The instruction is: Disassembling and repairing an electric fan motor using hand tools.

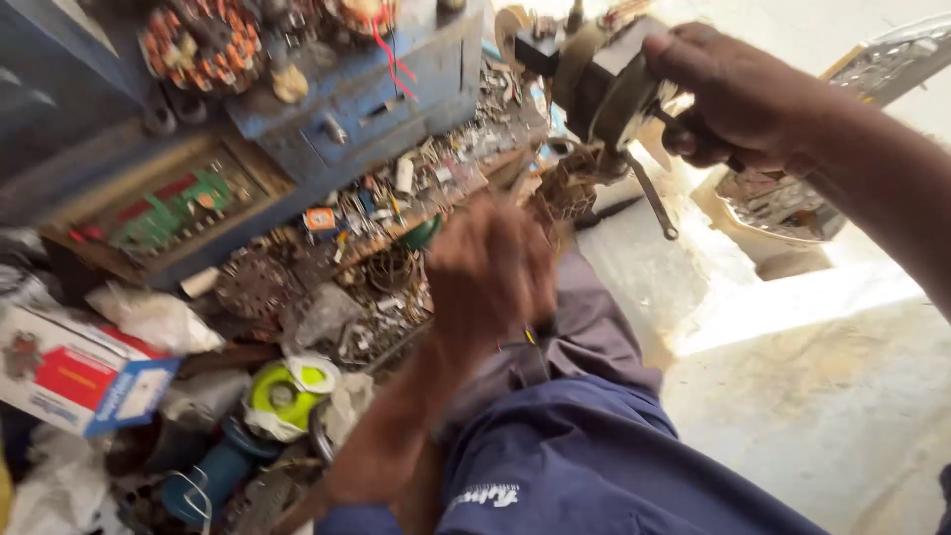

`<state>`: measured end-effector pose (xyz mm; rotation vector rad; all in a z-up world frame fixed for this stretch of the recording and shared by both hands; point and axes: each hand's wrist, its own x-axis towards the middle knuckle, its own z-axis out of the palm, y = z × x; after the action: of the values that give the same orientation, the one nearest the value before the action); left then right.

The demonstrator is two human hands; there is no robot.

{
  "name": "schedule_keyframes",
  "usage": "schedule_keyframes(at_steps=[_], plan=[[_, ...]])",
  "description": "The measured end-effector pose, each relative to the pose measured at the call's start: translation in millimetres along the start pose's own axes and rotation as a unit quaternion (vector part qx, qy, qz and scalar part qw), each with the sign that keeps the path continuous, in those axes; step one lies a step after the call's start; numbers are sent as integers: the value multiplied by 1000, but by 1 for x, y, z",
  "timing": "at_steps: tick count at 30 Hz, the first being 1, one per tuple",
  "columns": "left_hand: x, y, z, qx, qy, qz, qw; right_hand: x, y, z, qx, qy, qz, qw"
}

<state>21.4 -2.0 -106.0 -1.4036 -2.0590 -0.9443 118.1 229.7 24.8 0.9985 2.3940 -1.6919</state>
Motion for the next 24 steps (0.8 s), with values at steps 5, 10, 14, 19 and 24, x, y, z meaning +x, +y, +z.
schedule_keyframes(at_steps=[5, 10, 14, 19, 24], plan=[[-8, 1, -28, 96, 74, 135, 983, -4, 5, 3, -53, -81, -6, 995], [15, -1, -46, -19, 80, 73, 994, 10, 27, -21, 15, -110, -73, 991], [52, -8, -56, -124, 151, 35, 980, -9, 28, -21, -50, -148, -39, 987], [77, -19, -50, -346, 73, 101, 930, -32, 38, -24, -89, -233, -215, 944], [67, -19, -44, -261, -7, 87, 961, -72, 31, -13, -551, -27, -67, 832]])
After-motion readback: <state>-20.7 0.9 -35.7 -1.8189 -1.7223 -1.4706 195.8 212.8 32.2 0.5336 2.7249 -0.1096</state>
